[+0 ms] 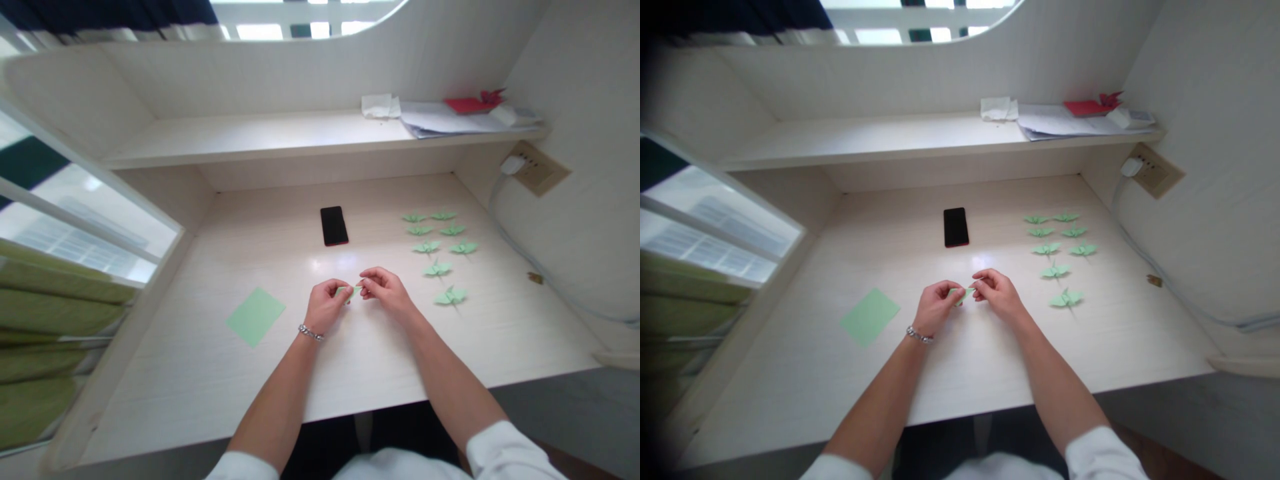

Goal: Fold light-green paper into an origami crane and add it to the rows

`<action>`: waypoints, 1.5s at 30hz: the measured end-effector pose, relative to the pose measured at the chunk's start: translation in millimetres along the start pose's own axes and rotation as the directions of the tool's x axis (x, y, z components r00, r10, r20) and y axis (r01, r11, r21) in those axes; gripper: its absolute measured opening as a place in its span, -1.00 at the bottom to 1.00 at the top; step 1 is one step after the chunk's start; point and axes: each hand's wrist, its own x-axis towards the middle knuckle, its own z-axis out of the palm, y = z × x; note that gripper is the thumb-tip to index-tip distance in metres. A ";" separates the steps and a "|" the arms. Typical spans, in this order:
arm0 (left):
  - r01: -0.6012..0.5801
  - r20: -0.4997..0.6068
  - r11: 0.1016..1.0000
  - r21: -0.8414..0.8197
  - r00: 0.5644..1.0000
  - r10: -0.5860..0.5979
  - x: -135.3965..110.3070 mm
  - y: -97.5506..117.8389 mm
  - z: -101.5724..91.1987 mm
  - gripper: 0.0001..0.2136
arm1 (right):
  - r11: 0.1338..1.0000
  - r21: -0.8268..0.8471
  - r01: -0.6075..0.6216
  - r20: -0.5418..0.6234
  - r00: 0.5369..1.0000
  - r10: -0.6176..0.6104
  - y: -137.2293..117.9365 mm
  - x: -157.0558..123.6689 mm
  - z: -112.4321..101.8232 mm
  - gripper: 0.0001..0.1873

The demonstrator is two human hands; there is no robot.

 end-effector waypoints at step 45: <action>-0.153 0.216 0.932 0.327 0.973 0.084 -6.9 8.4 -5.9 -0.84 | 0.715 -0.674 0.185 0.185 0.979 -0.079 -22.2 -9.7 -16.9 -0.85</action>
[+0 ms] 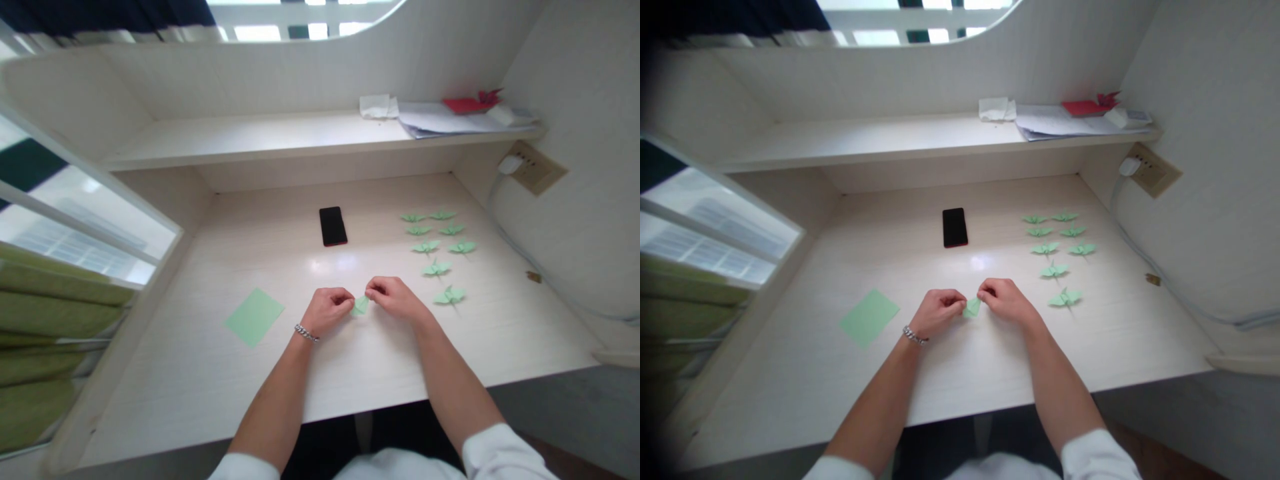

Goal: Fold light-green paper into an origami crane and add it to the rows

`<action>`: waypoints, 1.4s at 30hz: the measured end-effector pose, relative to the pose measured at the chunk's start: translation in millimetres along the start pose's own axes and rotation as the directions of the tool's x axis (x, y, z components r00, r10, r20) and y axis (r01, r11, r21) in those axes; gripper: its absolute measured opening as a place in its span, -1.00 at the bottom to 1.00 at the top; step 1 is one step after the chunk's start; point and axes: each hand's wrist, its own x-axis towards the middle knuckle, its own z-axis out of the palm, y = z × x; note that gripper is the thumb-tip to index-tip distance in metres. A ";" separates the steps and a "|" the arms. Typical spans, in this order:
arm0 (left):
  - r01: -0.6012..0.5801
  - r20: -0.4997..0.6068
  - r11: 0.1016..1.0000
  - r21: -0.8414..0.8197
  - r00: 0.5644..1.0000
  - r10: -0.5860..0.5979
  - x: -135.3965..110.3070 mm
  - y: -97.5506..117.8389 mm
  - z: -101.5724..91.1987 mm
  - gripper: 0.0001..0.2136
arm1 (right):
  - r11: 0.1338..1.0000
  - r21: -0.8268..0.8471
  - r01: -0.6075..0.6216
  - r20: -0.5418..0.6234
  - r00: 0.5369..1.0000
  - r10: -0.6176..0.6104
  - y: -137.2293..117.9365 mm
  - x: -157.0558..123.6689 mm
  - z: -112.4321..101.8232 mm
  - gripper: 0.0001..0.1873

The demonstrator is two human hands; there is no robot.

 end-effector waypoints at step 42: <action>0.017 -0.270 0.911 -0.411 0.953 -0.140 8.2 -6.9 17.9 -0.70 | 0.907 0.408 -0.102 -0.183 0.964 0.191 14.5 16.4 39.9 -0.15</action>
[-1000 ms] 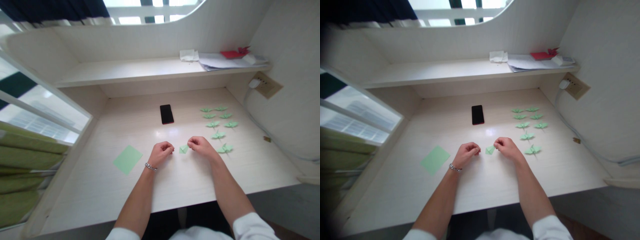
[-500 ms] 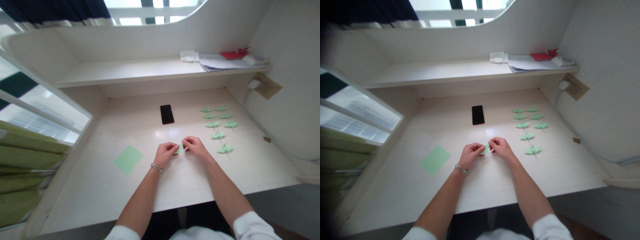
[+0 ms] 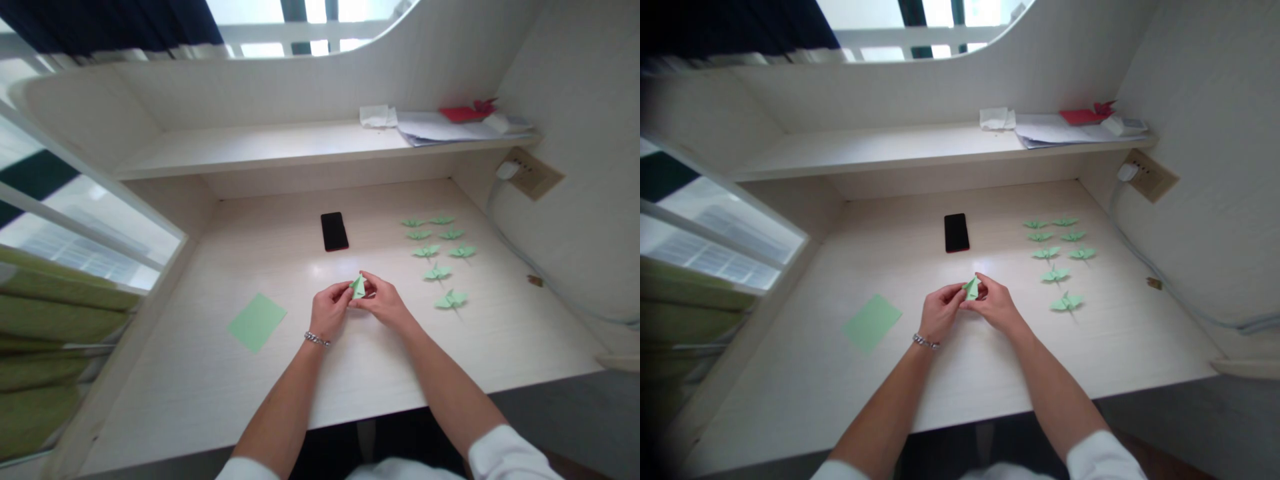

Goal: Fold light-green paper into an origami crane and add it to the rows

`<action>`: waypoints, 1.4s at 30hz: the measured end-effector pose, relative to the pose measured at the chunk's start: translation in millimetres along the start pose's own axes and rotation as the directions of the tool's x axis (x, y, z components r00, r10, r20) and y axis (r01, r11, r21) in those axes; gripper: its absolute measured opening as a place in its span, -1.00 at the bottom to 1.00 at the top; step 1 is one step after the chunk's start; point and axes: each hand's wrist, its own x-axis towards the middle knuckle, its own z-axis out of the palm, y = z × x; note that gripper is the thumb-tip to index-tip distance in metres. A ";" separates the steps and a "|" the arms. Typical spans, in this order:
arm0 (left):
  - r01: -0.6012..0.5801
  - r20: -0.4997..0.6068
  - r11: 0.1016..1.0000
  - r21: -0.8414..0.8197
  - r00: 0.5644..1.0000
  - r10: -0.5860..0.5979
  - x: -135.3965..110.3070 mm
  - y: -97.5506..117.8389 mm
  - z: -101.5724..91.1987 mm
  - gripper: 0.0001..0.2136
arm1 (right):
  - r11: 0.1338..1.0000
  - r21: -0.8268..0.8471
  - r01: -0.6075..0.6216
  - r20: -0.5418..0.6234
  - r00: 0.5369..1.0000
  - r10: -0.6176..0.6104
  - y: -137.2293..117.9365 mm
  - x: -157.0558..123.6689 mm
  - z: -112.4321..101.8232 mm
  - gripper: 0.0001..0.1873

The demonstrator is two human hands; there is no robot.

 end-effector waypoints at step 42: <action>0.129 -0.050 0.875 -0.467 0.984 -0.172 1.1 2.3 8.8 -0.73 | 0.940 0.326 -0.099 0.014 0.995 0.100 -18.3 -2.7 -1.0 -0.65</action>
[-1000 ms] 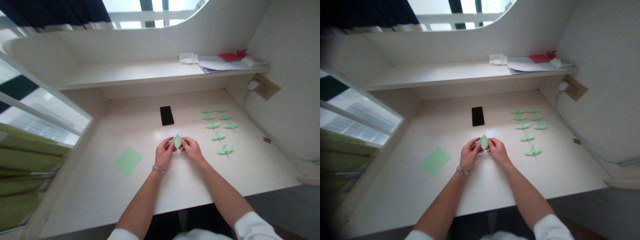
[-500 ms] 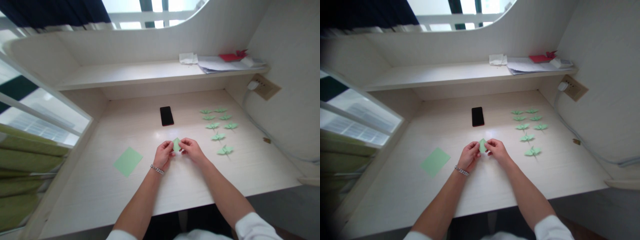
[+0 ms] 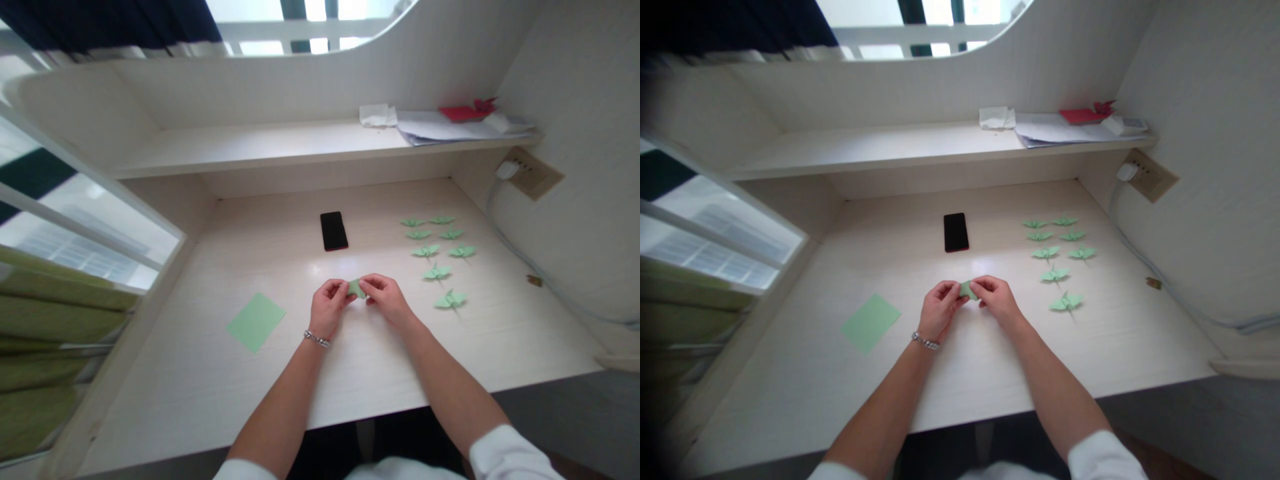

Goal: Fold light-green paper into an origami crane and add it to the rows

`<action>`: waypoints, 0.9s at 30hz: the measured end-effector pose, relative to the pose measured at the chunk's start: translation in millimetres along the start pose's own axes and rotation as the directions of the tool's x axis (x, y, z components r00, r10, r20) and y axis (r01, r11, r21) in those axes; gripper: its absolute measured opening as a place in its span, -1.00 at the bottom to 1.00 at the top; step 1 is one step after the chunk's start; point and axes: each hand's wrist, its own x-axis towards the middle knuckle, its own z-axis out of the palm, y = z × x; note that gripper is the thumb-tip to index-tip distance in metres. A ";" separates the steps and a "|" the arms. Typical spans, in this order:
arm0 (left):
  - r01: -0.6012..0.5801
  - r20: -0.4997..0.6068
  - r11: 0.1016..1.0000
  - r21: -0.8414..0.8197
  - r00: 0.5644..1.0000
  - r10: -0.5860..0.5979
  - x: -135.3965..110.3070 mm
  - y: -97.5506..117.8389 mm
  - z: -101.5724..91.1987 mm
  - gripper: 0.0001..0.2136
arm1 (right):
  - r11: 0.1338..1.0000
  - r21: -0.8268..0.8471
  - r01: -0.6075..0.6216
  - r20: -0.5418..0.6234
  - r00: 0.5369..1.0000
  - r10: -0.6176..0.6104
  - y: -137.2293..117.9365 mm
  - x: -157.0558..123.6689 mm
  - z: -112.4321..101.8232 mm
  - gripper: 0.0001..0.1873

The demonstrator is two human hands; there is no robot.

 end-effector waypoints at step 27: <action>0.022 0.102 1.000 0.008 0.994 -0.023 -2.5 6.4 -2.3 -0.76 | 0.980 0.123 -0.155 0.151 0.979 0.136 -3.6 -5.3 -0.7 -0.66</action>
